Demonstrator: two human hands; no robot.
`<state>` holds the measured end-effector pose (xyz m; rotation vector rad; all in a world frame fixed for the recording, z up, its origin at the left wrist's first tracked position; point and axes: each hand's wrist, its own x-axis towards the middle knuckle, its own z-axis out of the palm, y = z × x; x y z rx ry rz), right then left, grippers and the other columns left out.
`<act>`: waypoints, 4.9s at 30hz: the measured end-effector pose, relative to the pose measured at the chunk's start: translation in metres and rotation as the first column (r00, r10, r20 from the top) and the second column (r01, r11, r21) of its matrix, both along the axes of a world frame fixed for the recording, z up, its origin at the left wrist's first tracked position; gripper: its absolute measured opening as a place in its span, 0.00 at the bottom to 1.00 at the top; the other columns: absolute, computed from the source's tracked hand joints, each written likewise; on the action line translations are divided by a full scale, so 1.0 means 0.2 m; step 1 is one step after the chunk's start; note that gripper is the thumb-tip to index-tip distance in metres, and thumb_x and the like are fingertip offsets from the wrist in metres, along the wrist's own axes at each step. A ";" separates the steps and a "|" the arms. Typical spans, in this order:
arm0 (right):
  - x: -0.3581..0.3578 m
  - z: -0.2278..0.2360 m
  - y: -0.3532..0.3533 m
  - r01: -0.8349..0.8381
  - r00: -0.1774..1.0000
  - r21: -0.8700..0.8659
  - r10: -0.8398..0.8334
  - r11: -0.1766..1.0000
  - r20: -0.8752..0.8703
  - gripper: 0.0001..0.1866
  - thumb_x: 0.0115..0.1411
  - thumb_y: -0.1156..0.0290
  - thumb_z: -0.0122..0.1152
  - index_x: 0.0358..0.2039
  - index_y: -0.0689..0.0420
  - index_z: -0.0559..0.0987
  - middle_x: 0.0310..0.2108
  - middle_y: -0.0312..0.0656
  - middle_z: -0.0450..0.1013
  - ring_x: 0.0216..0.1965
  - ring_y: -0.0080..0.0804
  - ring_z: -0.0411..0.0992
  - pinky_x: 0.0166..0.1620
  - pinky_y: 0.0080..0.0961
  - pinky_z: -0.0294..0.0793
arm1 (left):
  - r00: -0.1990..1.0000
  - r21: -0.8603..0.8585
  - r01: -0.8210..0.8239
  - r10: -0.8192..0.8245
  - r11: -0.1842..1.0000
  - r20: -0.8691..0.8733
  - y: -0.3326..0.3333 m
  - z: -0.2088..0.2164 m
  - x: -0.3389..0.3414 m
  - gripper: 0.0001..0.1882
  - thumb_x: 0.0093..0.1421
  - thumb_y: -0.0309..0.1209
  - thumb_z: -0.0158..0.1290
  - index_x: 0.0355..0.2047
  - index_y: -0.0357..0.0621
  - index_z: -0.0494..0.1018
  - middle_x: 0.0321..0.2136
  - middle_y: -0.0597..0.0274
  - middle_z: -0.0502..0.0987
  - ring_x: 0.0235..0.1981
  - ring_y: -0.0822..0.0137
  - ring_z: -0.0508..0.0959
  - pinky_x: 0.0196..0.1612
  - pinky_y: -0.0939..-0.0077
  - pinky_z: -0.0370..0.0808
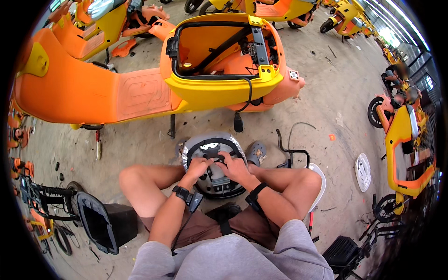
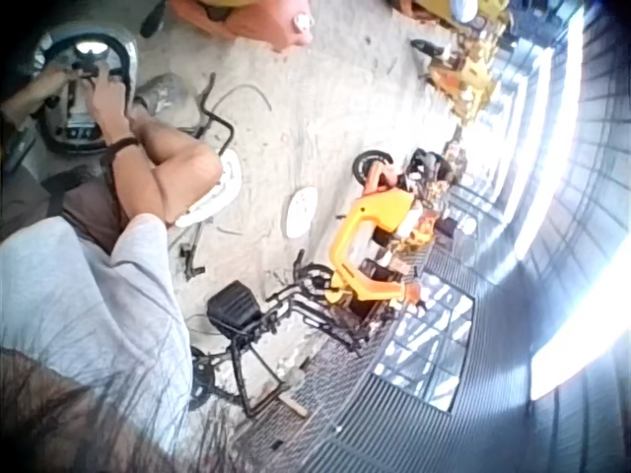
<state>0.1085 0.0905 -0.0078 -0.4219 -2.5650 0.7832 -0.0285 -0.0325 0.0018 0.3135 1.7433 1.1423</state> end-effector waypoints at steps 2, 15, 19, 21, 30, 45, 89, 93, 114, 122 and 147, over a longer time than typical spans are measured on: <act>0.02 -0.03 0.01 -0.012 1.000 0.009 0.011 1.000 0.018 0.15 0.56 0.60 0.58 0.39 0.53 0.69 0.14 0.47 0.70 0.18 0.46 0.72 0.21 0.37 0.69 | 0.999 0.026 -0.046 0.047 0.999 -0.002 -0.01 -0.05 0.00 0.15 0.55 0.37 0.56 0.19 0.39 0.70 0.11 0.69 0.63 0.12 0.76 0.59 0.16 0.78 0.53; 0.07 0.00 0.09 0.106 0.970 -0.004 -0.103 0.994 0.222 0.12 0.53 0.58 0.60 0.28 0.51 0.70 0.17 0.48 0.72 0.23 0.53 0.72 0.27 0.46 0.69 | 0.845 -0.002 -0.195 0.167 0.981 -0.508 -0.06 -0.21 0.05 0.20 0.53 0.39 0.57 0.17 0.32 0.71 0.11 0.56 0.68 0.16 0.68 0.66 0.23 0.66 0.65; 0.07 0.07 0.09 0.206 0.915 -0.031 -0.182 0.978 0.360 0.13 0.53 0.56 0.60 0.26 0.53 0.74 0.19 0.47 0.74 0.25 0.51 0.73 0.30 0.43 0.71 | 0.873 -0.033 -0.185 0.149 0.982 -0.465 -0.08 -0.18 0.03 0.21 0.53 0.41 0.57 0.17 0.33 0.71 0.13 0.50 0.69 0.16 0.61 0.67 0.24 0.65 0.65; 0.05 0.07 0.05 0.297 0.883 -0.016 -0.268 0.955 0.387 0.14 0.52 0.56 0.60 0.25 0.55 0.78 0.20 0.47 0.74 0.26 0.50 0.73 0.31 0.41 0.72 | 0.797 -0.060 -0.171 0.102 0.983 -0.595 -0.08 -0.15 0.08 0.21 0.54 0.43 0.53 0.21 0.34 0.75 0.21 0.40 0.74 0.27 0.45 0.75 0.33 0.59 0.71; -0.02 0.02 0.04 0.408 0.810 -0.151 -0.280 0.901 0.515 0.28 0.44 0.42 0.61 0.16 0.60 0.78 0.16 0.48 0.73 0.24 0.46 0.73 0.31 0.36 0.72 | 0.857 -0.116 -0.182 0.100 0.976 -0.506 -0.06 -0.16 0.19 0.24 0.56 0.47 0.49 0.22 0.34 0.74 0.23 0.40 0.74 0.30 0.40 0.74 0.35 0.54 0.70; -0.12 0.00 -0.10 0.560 0.803 -0.145 -0.491 0.816 0.338 0.21 0.42 0.51 0.67 0.20 0.59 0.79 0.20 0.49 0.74 0.25 0.47 0.74 0.30 0.37 0.72 | 0.875 -0.109 -0.043 -0.015 0.993 -0.484 -0.06 -0.17 0.18 0.27 0.60 0.48 0.43 0.22 0.33 0.75 0.22 0.39 0.74 0.30 0.40 0.74 0.34 0.54 0.70; -0.18 -0.18 -0.04 0.250 0.957 -0.426 -0.156 0.870 0.245 0.13 0.50 0.62 0.57 0.26 0.61 0.79 0.26 0.53 0.74 0.32 0.53 0.72 0.37 0.41 0.72 | 0.763 0.247 -0.423 0.490 0.872 -0.421 0.00 -0.36 0.18 0.09 0.56 0.30 0.52 0.29 0.34 0.75 0.22 0.53 0.78 0.21 0.61 0.77 0.27 0.69 0.73; -0.16 -0.20 -0.05 0.283 0.948 -0.414 -0.185 0.865 0.261 0.13 0.50 0.62 0.57 0.25 0.60 0.79 0.27 0.53 0.74 0.32 0.53 0.72 0.37 0.41 0.72 | 0.714 0.005 -0.283 0.214 0.959 -0.667 0.06 -0.20 0.09 0.13 0.53 0.36 0.53 0.30 0.38 0.76 0.27 0.48 0.78 0.30 0.52 0.79 0.36 0.62 0.74; -0.12 -0.19 -0.05 0.181 0.965 -0.364 -0.092 0.914 0.247 0.13 0.51 0.61 0.55 0.28 0.59 0.79 0.27 0.54 0.73 0.31 0.53 0.72 0.35 0.40 0.72 | 0.594 0.010 -0.143 0.094 0.990 -0.799 0.07 -0.18 0.16 0.14 0.51 0.38 0.57 0.21 0.38 0.77 0.19 0.46 0.75 0.22 0.48 0.76 0.27 0.59 0.71; -0.11 -0.16 -0.05 0.185 0.963 -0.461 -0.067 0.868 0.261 0.12 0.52 0.64 0.55 0.29 0.59 0.79 0.27 0.55 0.73 0.31 0.54 0.72 0.34 0.38 0.72 | 0.899 0.419 -0.273 0.385 0.866 -0.210 0.10 -0.22 0.13 0.13 0.61 0.30 0.49 0.25 0.31 0.75 0.26 0.57 0.78 0.30 0.65 0.77 0.33 0.73 0.73; 0.08 -0.07 -0.03 0.270 0.963 -0.446 -0.231 0.853 0.142 0.24 0.52 0.64 0.63 0.50 0.47 0.69 0.12 0.45 0.63 0.15 0.42 0.62 0.22 0.36 0.61 | 0.885 0.427 -0.438 0.297 0.791 0.357 0.06 -0.27 -0.09 0.09 0.64 0.30 0.45 0.30 0.36 0.65 0.13 0.69 0.59 0.13 0.76 0.57 0.20 0.75 0.64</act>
